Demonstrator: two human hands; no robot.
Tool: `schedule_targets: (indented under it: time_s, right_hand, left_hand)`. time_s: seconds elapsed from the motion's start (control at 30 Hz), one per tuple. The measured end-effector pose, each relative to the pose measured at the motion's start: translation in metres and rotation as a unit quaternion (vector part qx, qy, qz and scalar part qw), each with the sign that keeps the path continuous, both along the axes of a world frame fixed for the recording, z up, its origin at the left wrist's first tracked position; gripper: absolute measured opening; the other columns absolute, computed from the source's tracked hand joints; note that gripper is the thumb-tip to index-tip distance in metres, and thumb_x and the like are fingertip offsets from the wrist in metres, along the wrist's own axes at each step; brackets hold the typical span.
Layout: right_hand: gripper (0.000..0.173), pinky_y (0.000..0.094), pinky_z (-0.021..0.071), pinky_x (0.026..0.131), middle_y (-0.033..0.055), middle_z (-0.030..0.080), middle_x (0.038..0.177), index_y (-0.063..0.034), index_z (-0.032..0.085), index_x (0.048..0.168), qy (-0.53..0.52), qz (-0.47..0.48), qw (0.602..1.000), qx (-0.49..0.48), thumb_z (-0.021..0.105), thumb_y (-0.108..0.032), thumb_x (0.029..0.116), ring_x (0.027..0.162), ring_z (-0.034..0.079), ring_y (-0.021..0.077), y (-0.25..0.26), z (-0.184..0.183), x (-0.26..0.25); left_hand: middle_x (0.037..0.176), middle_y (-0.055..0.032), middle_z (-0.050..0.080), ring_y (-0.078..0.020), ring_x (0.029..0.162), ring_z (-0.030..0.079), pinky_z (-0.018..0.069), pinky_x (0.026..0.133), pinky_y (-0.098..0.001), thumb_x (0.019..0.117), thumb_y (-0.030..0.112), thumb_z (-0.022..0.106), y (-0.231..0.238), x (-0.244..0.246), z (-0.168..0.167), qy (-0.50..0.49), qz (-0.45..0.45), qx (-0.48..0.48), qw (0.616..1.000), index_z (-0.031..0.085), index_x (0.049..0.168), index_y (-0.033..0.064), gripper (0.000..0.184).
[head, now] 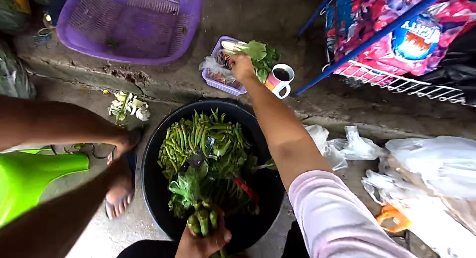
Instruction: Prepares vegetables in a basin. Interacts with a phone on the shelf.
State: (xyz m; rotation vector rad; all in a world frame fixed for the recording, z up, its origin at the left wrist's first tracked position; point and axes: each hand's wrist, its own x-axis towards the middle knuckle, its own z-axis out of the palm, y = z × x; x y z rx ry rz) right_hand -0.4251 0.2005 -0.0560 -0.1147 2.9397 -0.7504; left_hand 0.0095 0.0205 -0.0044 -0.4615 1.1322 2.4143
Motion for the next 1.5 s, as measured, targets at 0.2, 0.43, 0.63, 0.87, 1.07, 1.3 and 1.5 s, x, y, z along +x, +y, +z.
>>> schedule_targets:
  time_s: [0.2, 0.43, 0.63, 0.87, 1.07, 1.3, 1.5]
  right_hand:
    - [0.044, 0.0705, 0.0505, 0.090, 0.0201, 0.043, 0.157, -0.0144, 0.063, 0.139, -0.035, 0.029, 0.989, 0.143, 0.051, 0.001, 0.0991, 0.119, 0.060, 0.0512, -0.002, -0.037, -0.023]
    - [0.021, 0.0568, 0.0486, 0.104, 0.0197, 0.058, 0.138, -0.0039, 0.073, 0.116, 0.074, 0.000, 0.997, -0.011, 0.060, -0.009, 0.1002, 0.124, 0.060, 0.0381, 0.016, -0.024, -0.026]
    - [0.016, 0.0452, 0.0463, 0.105, 0.0188, 0.066, 0.127, -0.0018, 0.077, 0.104, 0.136, -0.060, 0.973, -0.175, 0.069, -0.008, 0.0927, 0.121, 0.060, 0.0302, 0.025, 0.021, -0.018]
    - [0.011, 0.0338, 0.0588, 0.074, 0.0079, 0.070, 0.089, 0.0014, 0.061, 0.101, -0.002, -0.078, 0.796, -0.600, 0.056, 0.005, 0.0917, 0.078, 0.068, 0.0159, 0.026, 0.068, 0.089]
    - [0.022, 0.0433, 0.0570, 0.089, 0.0101, 0.070, 0.109, -0.0048, 0.053, 0.112, -0.282, -0.028, 0.719, -0.634, 0.034, -0.012, 0.1046, 0.096, 0.070, 0.0234, 0.050, 0.116, 0.262]
    - [0.034, 0.0315, 0.0609, 0.062, 0.0112, 0.064, 0.135, 0.0010, 0.064, 0.131, -0.119, 0.119, 0.877, -0.451, 0.050, 0.004, 0.1004, 0.072, 0.069, 0.0112, 0.079, 0.146, 0.385]
    - [0.057, 0.0254, 0.0515, 0.060, 0.0113, 0.063, 0.130, -0.0115, 0.058, 0.144, -0.164, 0.045, 0.916, -0.363, 0.077, -0.010, 0.0900, 0.065, 0.057, 0.0071, 0.067, 0.082, 0.424]
  left_hand:
    - [0.087, 0.0095, 0.073, 0.0012, 0.082, 0.068, 0.0576, 0.079, -0.0181, 0.0770, -0.002, 0.080, -0.002, -0.019, 0.018, -0.012, 0.029, -0.037, 0.999, 0.072, 0.091, 0.0157, 0.024]
    - [0.084, 0.0050, 0.072, -0.0054, 0.076, 0.068, 0.0587, 0.075, -0.0257, 0.0810, 0.000, 0.078, -0.009, -0.002, 0.006, -0.001, 0.033, -0.038, 0.999, 0.071, 0.103, 0.0159, 0.028]
    - [0.082, 0.0030, 0.071, -0.0071, 0.074, 0.068, 0.0591, 0.074, -0.0262, 0.0786, -0.004, 0.076, -0.003, 0.001, 0.012, -0.002, 0.021, -0.060, 0.998, 0.068, 0.105, 0.0106, 0.031]
    - [0.082, -0.0027, 0.072, -0.0148, 0.074, 0.071, 0.0621, 0.073, -0.0321, 0.0771, -0.011, 0.068, 0.009, 0.004, 0.020, 0.014, 0.043, -0.129, 0.991, 0.065, 0.104, 0.0043, 0.031]
    - [0.079, -0.0039, 0.069, -0.0144, 0.068, 0.068, 0.0613, 0.067, -0.0317, 0.0819, -0.010, 0.062, 0.025, 0.014, 0.030, 0.012, 0.029, -0.163, 0.986, 0.058, 0.108, 0.0002, 0.029]
    - [0.092, -0.0090, 0.069, -0.0141, 0.080, 0.068, 0.0597, 0.075, -0.0317, 0.0829, -0.002, 0.076, 0.039, 0.018, 0.029, 0.059, -0.045, -0.322, 0.944, 0.061, 0.114, -0.0041, 0.035]
    - [0.120, -0.0149, 0.066, -0.0181, 0.107, 0.065, 0.0545, 0.096, -0.0363, 0.0878, 0.005, 0.077, 0.044, 0.013, 0.030, 0.052, -0.140, -0.391, 0.908, 0.057, 0.131, -0.0034, 0.049]
